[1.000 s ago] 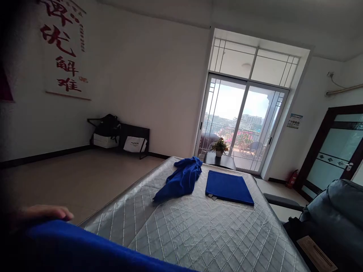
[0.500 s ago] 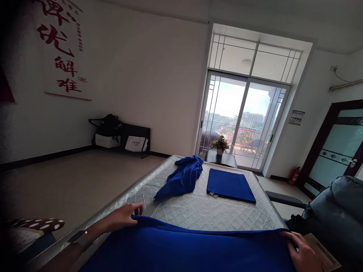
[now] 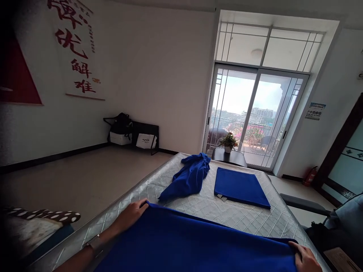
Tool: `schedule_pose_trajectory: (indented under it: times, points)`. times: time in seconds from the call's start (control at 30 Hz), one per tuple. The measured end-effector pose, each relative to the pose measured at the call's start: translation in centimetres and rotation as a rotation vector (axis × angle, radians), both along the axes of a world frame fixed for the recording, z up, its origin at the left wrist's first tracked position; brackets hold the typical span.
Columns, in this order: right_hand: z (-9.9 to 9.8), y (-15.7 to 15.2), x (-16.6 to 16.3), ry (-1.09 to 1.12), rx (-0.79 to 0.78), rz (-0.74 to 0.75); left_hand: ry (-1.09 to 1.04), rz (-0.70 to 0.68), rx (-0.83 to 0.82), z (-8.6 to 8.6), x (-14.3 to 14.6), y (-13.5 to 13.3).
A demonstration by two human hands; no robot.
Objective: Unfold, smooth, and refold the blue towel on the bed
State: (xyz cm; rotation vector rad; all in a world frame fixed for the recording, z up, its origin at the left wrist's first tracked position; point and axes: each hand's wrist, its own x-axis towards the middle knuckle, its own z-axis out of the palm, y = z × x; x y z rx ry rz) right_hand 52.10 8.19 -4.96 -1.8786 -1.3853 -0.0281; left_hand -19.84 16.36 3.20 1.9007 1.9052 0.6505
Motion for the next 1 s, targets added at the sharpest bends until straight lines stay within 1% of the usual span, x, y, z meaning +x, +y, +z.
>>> schedule_pose_trajectory:
  times: [0.03, 0.07, 0.1, 0.17, 0.23, 0.33, 0.43, 0.5, 0.57, 0.63, 0.67, 0.7, 0.73, 0.8, 0.87, 0.93, 1.0]
  points:
    - [0.0, 0.0, 0.1, -0.006, -0.005, -0.002, 0.064, 0.067, -0.012, -0.1, 0.4, 0.1]
    - [0.1, 0.0, 0.1, -0.013, -0.011, -0.006, 0.133, 0.105, -0.021, -0.2, 0.8, 0.2]
    - [0.2, -0.1, 0.1, -0.022, -0.018, -0.007, 0.198, 0.114, -0.029, -0.3, 1.1, 0.4]
    - [0.4, -0.3, 0.0, -0.04, -0.027, 0.002, 0.286, 0.088, -0.045, -0.2, 1.6, 0.9]
    - [0.7, -0.7, -0.2, -0.061, -0.026, 0.026, 0.315, 0.078, -0.062, 0.0, 1.9, 1.8]
    - [1.0, -1.2, -0.6, -0.102, -0.043, 0.038, 0.347, 0.098, -0.093, 0.4, 2.1, 3.0]
    - [1.1, -1.6, -1.1, -0.149, -0.078, -0.002, 0.397, 0.126, -0.056, 0.2, 2.6, 3.0]
    - [1.0, -1.6, -1.3, -0.18, -0.099, -0.015, 0.418, 0.146, 0.01, 0.0, 3.0, 2.3]
    - [0.8, -1.6, -1.2, -0.215, -0.132, 0.003, 0.44, 0.136, 0.158, -0.2, 3.2, 1.4]
    - [0.4, -1.4, -0.8, -0.267, -0.166, 0.017, 0.49, 0.084, 0.334, -0.1, 3.3, 0.6]
    - [0.1, -1.2, -0.5, -0.302, -0.177, 0.014, 0.513, 0.044, 0.4, 0.0, 3.3, 0.2]
    - [-0.1, -1.1, -0.1, -0.342, -0.181, 0.005, 0.525, 0.005, 0.428, 0.1, 3.3, -0.2]
    - [-0.4, -1.0, 0.3, -0.382, -0.179, -0.012, 0.516, -0.032, 0.412, 0.1, 3.3, -0.7]
    - [-0.8, -0.8, 1.0, -0.461, -0.159, -0.042, 0.436, -0.103, 0.308, -0.1, 3.3, -2.1]
    - [-0.8, -0.8, 1.0, -0.521, -0.123, -0.041, 0.344, -0.186, 0.187, -0.9, 3.1, -4.0]
    - [-0.4, -1.0, 0.1, -0.546, -0.09, 0.008, 0.278, -0.268, 0.124, -2.1, 2.7, -6.1]
    - [0.1, -1.2, -1.6, -0.545, -0.08, 0.109, 0.236, -0.301, 0.126, -3.1, 2.2, -8.1]
